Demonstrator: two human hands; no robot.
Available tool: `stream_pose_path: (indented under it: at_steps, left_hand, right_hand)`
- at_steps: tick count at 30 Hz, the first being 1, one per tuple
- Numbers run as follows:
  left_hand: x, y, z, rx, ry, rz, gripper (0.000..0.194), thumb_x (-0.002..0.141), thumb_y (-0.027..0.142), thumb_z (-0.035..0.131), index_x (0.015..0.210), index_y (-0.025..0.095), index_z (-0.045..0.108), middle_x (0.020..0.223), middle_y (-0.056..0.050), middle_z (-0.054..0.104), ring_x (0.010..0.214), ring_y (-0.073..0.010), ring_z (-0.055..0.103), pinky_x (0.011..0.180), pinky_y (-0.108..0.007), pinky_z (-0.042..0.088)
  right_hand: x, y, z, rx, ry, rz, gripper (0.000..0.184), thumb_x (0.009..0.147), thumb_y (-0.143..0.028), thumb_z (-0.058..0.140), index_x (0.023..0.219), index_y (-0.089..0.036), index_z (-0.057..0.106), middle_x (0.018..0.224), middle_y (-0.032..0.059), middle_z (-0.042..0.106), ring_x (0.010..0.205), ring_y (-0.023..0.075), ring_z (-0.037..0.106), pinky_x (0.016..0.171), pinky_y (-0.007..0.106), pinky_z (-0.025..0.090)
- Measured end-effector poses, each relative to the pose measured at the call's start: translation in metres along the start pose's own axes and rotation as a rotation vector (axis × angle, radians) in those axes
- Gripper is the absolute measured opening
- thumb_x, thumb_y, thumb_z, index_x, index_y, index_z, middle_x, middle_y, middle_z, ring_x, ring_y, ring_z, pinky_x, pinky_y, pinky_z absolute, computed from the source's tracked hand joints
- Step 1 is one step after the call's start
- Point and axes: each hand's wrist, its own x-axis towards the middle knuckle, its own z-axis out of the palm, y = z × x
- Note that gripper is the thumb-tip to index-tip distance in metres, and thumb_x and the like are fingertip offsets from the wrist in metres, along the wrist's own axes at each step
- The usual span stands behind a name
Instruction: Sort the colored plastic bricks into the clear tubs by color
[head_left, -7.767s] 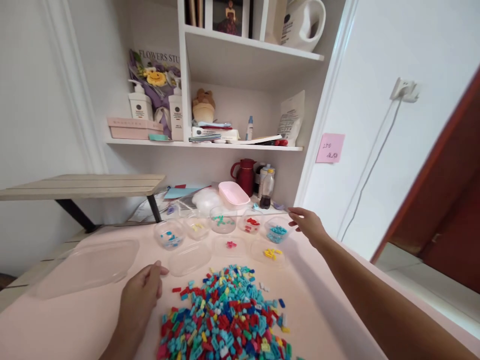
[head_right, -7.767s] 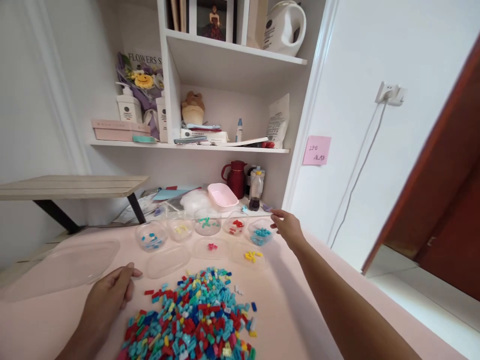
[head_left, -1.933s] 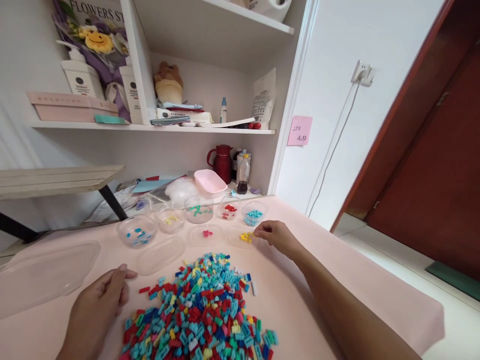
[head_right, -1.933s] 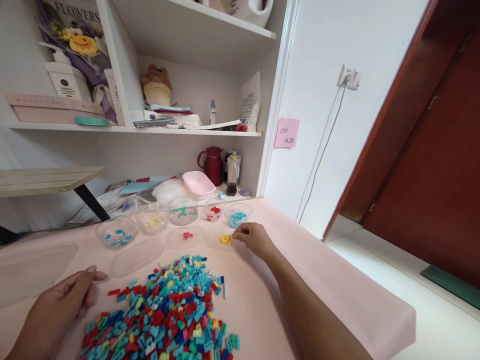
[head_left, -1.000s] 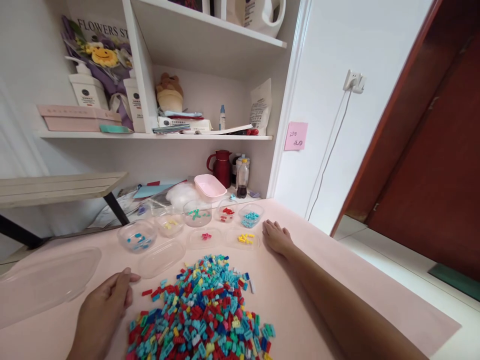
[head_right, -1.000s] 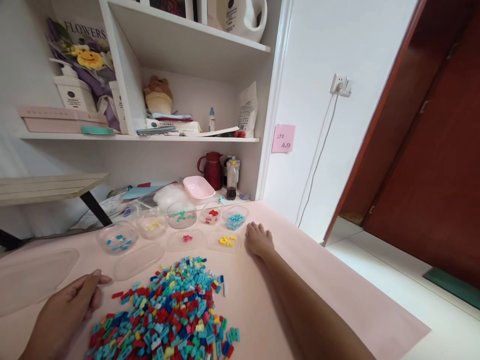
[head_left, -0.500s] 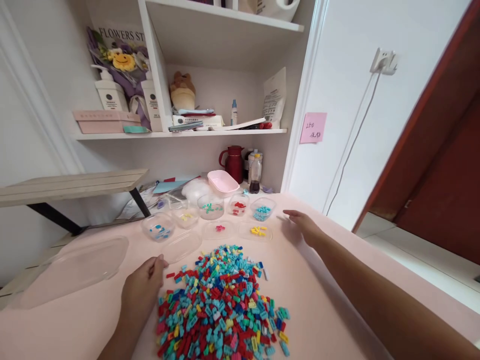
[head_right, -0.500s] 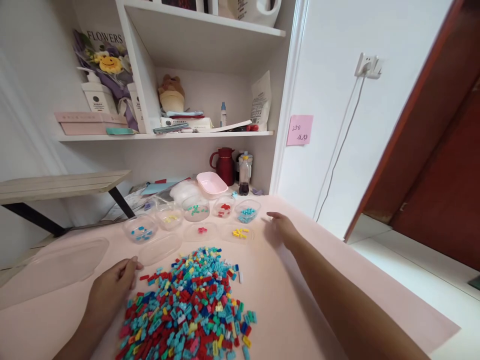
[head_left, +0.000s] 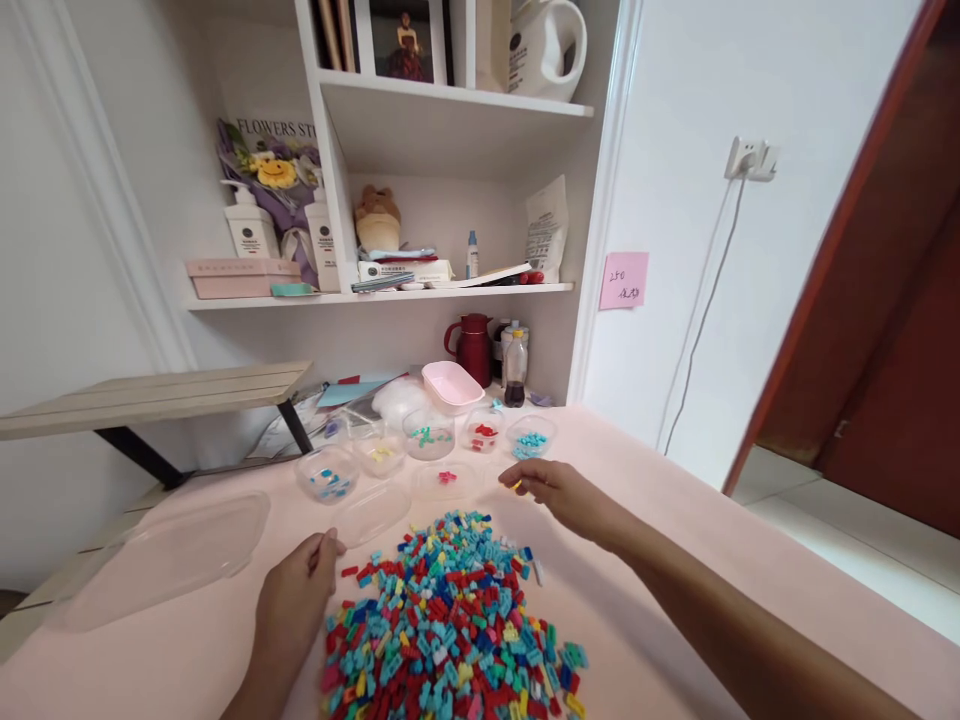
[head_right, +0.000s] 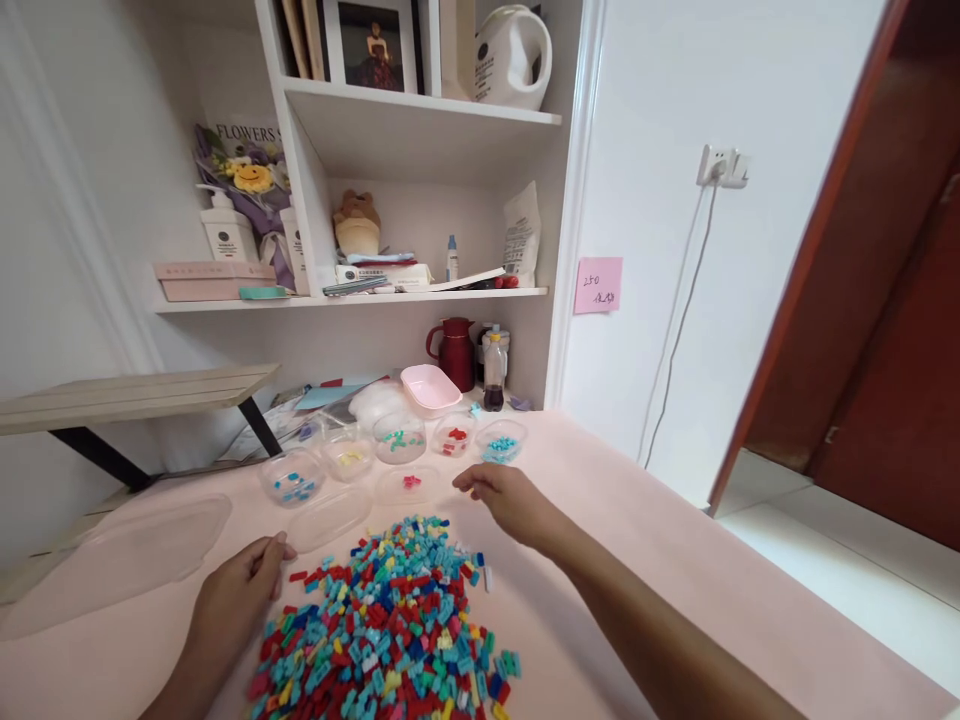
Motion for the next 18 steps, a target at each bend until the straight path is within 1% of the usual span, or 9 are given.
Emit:
stream_pose_path:
  at_steps: [2,4,8,10,15,18]
  left_hand:
    - [0.000,0.000,0.001,0.024,-0.012,0.002,0.042,0.084,0.056,0.037,0.074,0.025,0.064,0.047,0.004,0.058,0.056,-0.0208,0.061,0.056,-0.026,0.038]
    - [0.000,-0.001,0.002,0.051,-0.024,0.004,0.042,0.085,0.055,0.035,0.073,0.026,0.063,0.048,0.004,0.059,0.056,-0.0200,0.061,0.056,-0.026,0.038]
    - [0.000,-0.003,0.004,0.086,-0.024,-0.005,0.040,0.087,0.051,0.035,0.073,0.026,0.063,0.051,0.003,0.061,0.058,-0.0196,0.061,0.056,-0.025,0.037]
    - [-0.001,-0.003,0.004,0.101,-0.023,-0.001,0.039,0.087,0.049,0.034,0.072,0.026,0.062,0.052,0.002,0.062,0.061,-0.0195,0.062,0.057,-0.025,0.037]
    - [-0.001,-0.001,0.005,0.140,-0.030,0.012,0.039,0.088,0.046,0.033,0.070,0.026,0.061,0.060,0.001,0.066,0.067,-0.0188,0.063,0.058,-0.024,0.036]
    - [-0.002,0.001,0.005,0.160,-0.038,0.016,0.039,0.089,0.045,0.032,0.071,0.026,0.062,0.064,0.000,0.068,0.068,-0.0187,0.063,0.058,-0.024,0.035]
  right_hand:
    - [0.005,-0.001,0.016,-0.014,-0.060,-0.061,0.035,0.082,-0.016,0.041,0.104,-0.018,0.067,0.110,0.0072,0.067,0.100,0.0205,0.060,0.088,0.034,0.045]
    - [0.010,-0.002,0.030,-0.067,-0.121,-0.123,0.035,0.084,-0.019,0.042,0.109,-0.018,0.067,0.114,0.0079,0.066,0.106,0.0217,0.059,0.094,0.035,0.043]
    - [0.019,-0.001,0.052,-0.181,-0.224,-0.215,0.036,0.087,-0.022,0.041,0.115,-0.019,0.064,0.118,0.0084,0.064,0.108,0.0223,0.057,0.096,0.035,0.042]
    - [0.025,0.003,0.060,-0.217,-0.244,-0.232,0.036,0.088,-0.023,0.041,0.116,-0.019,0.064,0.117,0.0088,0.065,0.108,0.0229,0.057,0.097,0.036,0.042]
    - [0.032,0.014,0.070,-0.318,-0.242,-0.248,0.038,0.090,-0.028,0.041,0.120,-0.020,0.063,0.122,0.0091,0.063,0.114,0.0267,0.053,0.101,0.043,0.036]
    - [0.025,0.012,0.067,-0.285,-0.310,-0.279,0.038,0.092,-0.032,0.041,0.123,-0.023,0.061,0.124,0.0070,0.062,0.118,0.0267,0.049,0.104,0.044,0.032]
